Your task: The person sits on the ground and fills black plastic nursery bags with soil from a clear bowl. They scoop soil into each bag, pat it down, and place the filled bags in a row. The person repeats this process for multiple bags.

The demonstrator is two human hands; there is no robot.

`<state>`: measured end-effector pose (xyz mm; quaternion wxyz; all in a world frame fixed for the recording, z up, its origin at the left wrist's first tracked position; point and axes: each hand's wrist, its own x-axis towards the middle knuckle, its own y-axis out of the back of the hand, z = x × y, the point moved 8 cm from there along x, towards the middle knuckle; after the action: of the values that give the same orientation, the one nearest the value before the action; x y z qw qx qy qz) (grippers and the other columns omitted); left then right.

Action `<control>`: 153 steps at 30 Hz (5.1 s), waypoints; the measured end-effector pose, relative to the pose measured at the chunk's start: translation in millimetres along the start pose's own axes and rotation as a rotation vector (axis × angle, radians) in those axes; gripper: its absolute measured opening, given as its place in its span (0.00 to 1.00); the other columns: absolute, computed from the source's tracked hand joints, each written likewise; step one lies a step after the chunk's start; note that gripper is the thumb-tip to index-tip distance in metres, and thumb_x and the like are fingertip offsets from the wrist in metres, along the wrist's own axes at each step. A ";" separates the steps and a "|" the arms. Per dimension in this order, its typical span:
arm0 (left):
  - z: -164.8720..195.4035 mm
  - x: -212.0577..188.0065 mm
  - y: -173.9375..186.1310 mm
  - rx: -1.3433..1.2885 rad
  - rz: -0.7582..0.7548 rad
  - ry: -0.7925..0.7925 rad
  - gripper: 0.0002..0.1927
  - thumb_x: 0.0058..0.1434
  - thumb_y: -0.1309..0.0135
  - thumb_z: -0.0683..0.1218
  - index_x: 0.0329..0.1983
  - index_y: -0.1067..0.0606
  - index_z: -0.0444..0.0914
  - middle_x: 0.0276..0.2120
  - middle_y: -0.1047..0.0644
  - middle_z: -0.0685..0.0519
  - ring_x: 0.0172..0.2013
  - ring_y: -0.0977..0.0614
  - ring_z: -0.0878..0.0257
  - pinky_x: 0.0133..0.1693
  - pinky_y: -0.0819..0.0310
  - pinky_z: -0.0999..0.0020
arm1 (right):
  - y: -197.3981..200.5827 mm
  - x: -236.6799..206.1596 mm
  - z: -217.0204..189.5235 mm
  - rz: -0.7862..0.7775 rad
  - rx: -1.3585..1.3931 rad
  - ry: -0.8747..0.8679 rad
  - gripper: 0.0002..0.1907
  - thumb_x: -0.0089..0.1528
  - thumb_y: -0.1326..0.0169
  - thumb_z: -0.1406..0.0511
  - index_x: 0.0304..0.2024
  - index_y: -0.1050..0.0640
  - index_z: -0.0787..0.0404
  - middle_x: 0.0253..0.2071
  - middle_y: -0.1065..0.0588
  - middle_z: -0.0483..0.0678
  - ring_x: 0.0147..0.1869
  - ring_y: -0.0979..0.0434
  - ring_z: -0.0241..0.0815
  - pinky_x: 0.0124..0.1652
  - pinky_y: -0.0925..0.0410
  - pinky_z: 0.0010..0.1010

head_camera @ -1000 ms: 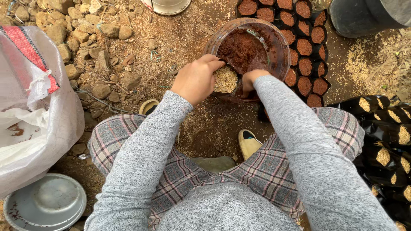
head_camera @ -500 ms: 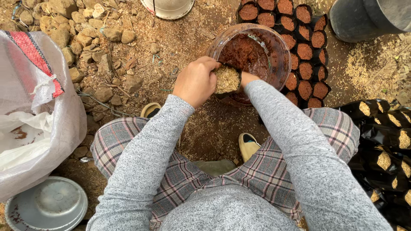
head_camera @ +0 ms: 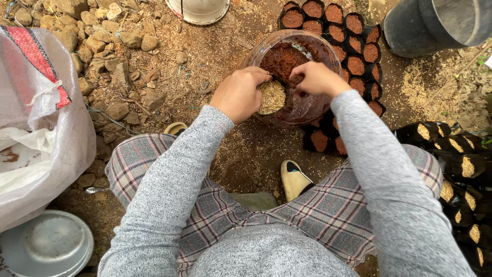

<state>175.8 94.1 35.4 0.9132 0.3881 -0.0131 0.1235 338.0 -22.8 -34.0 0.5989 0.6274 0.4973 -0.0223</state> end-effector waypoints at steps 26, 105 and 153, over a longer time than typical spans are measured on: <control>-4.5 15.9 3.0 -0.027 -0.178 0.154 0.22 0.57 0.52 0.33 0.54 0.22 0.36 0.53 0.20 0.44 0.50 0.17 0.54 0.56 0.24 0.61 | 78.4 -145.1 -77.7 0.444 0.268 0.764 0.19 0.61 0.33 0.69 0.53 0.22 0.68 0.52 0.23 0.51 0.58 0.24 0.41 0.58 0.30 0.33; -15.2 19.7 -5.1 -0.061 -0.204 0.115 0.26 0.55 0.52 0.32 0.58 0.24 0.35 0.52 0.20 0.41 0.47 0.15 0.53 0.54 0.22 0.64 | 40.3 -155.8 -110.5 0.607 0.033 0.749 0.14 0.59 0.38 0.73 0.48 0.16 0.62 0.49 0.19 0.52 0.50 0.17 0.48 0.50 0.25 0.35; -36.4 -8.0 -40.1 -0.507 -0.221 0.349 0.33 0.65 0.50 0.45 0.72 0.43 0.36 0.61 0.33 0.43 0.30 0.15 0.63 0.31 0.15 0.69 | -22.6 -37.3 -34.0 0.080 0.862 0.164 0.22 0.63 0.41 0.60 0.55 0.23 0.67 0.41 0.19 0.47 0.37 0.20 0.34 0.33 0.26 0.29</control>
<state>174.8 91.4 -19.3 0.9771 0.1204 0.1553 0.0811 285.2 -23.6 -17.6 0.2413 0.8384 0.4636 -0.1547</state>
